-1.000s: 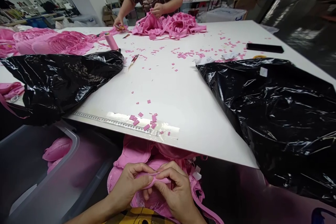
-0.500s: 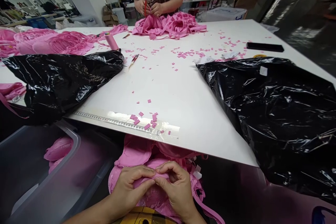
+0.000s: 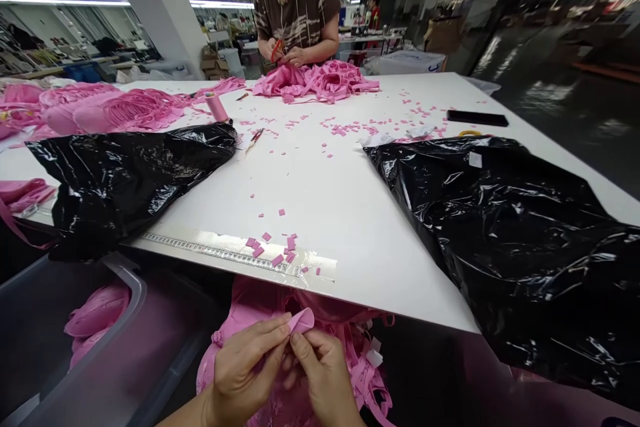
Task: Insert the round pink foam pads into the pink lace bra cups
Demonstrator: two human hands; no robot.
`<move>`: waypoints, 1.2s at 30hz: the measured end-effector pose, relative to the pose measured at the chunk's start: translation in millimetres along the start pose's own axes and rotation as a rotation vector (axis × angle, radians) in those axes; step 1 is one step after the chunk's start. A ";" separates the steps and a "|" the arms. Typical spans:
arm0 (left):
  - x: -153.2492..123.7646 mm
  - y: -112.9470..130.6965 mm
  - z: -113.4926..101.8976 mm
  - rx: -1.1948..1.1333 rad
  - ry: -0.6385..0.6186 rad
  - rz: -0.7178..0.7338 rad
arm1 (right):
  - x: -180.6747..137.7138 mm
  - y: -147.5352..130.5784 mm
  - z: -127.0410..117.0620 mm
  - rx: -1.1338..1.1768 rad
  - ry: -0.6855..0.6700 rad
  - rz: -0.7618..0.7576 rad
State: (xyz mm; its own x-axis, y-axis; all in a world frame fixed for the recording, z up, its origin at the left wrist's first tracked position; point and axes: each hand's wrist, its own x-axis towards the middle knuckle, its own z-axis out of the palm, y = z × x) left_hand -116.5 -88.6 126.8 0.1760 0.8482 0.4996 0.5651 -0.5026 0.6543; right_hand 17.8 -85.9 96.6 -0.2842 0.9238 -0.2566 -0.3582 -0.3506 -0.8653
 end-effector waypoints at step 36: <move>0.2 2.5 -3.9 -1.055 -0.263 -1.168 | -17.1 -16.9 -11.9 -0.385 -0.066 -0.035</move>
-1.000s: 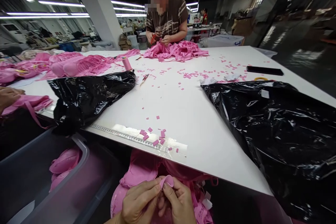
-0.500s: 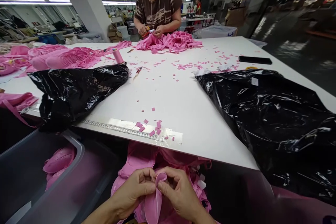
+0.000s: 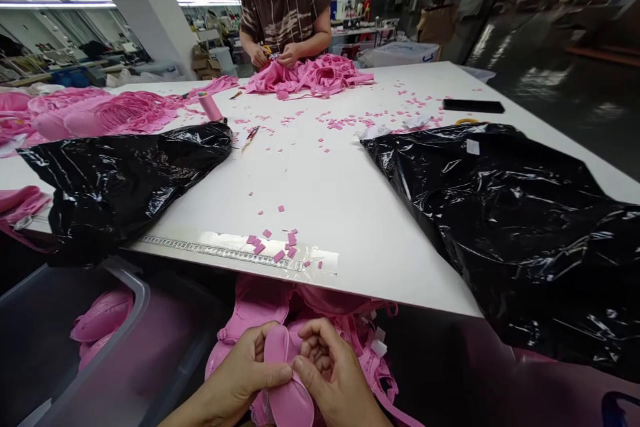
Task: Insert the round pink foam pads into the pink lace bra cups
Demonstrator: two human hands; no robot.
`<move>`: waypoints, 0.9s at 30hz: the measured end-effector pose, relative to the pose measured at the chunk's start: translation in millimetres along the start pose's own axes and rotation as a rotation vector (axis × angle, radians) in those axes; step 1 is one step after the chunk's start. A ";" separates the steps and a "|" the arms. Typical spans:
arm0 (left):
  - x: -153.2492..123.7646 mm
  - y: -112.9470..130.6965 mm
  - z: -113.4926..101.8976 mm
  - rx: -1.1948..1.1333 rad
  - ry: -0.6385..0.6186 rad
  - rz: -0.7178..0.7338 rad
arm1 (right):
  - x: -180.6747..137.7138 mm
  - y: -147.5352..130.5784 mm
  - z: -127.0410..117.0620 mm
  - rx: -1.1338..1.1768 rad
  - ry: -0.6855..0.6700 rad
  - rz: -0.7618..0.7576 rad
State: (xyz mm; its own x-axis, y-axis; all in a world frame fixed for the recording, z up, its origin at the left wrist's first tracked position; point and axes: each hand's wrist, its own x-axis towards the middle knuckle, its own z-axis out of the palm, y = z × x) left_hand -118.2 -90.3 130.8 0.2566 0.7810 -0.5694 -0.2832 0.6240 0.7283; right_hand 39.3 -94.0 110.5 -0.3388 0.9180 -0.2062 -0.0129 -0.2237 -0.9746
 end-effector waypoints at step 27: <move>-3.4 -1.1 -10.9 0.112 -0.062 -0.209 | -15.3 14.4 -8.0 -0.675 0.001 -0.714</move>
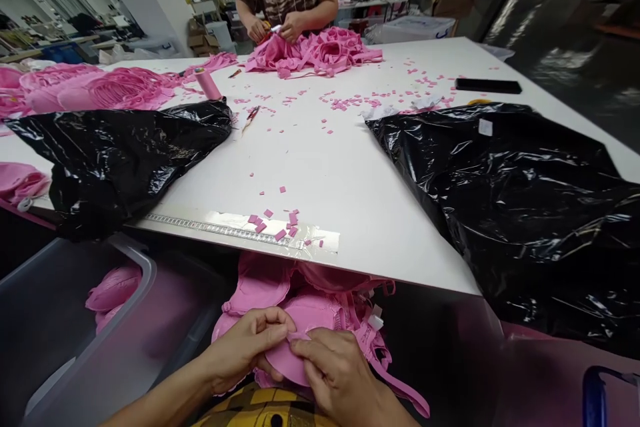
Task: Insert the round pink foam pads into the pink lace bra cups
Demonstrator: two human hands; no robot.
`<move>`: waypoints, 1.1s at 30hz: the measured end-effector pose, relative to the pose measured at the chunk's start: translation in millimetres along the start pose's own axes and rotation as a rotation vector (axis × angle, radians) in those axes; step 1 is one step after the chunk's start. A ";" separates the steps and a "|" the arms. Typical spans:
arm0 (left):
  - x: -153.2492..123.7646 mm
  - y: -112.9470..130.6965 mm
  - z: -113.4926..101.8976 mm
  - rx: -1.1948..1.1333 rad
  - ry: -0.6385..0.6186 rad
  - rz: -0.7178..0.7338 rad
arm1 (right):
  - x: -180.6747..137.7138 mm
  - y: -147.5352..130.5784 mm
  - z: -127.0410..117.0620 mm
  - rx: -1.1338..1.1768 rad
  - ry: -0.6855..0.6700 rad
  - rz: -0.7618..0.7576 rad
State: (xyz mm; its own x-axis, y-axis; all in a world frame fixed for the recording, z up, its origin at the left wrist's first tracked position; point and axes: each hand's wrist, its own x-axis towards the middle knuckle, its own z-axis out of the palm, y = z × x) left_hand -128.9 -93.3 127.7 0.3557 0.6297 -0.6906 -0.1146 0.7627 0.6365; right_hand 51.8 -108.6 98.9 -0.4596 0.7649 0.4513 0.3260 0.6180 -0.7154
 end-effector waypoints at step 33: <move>9.4 9.8 4.5 0.007 -0.013 -0.089 | 3.1 6.0 -7.6 0.017 -0.259 0.215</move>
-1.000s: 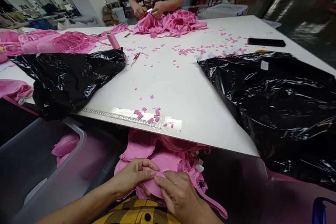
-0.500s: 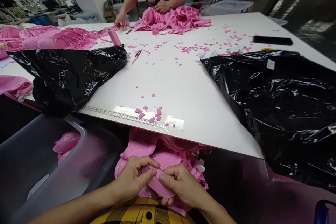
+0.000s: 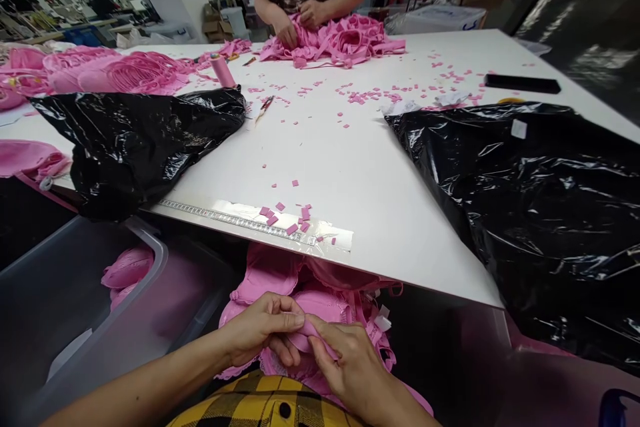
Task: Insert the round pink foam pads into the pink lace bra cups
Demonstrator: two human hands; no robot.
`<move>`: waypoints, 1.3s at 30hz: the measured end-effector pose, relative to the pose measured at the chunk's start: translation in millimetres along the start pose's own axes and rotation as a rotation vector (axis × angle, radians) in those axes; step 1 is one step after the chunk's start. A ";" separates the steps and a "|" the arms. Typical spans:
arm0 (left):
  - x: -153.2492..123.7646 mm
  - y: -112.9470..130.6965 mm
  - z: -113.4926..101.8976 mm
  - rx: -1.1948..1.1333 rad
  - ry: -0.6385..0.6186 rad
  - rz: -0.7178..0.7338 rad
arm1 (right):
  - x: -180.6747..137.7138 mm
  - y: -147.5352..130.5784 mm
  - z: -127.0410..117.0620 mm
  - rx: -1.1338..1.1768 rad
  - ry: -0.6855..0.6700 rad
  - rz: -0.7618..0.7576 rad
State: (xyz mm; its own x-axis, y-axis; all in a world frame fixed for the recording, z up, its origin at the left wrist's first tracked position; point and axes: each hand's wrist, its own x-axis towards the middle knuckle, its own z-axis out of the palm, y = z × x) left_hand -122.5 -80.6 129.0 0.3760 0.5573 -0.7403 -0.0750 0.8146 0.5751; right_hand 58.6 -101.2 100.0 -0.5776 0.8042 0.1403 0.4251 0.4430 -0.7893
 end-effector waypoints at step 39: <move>3.6 -11.0 21.4 0.265 0.101 0.302 | 3.1 -11.0 -6.4 0.237 0.445 -0.041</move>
State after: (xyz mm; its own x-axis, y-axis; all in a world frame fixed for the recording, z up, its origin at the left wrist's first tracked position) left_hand -100.5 -91.0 127.4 0.2802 0.7888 -0.5470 0.0771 0.5495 0.8319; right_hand 56.6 -101.0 112.9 -0.2155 0.9020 0.3740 0.2086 0.4167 -0.8848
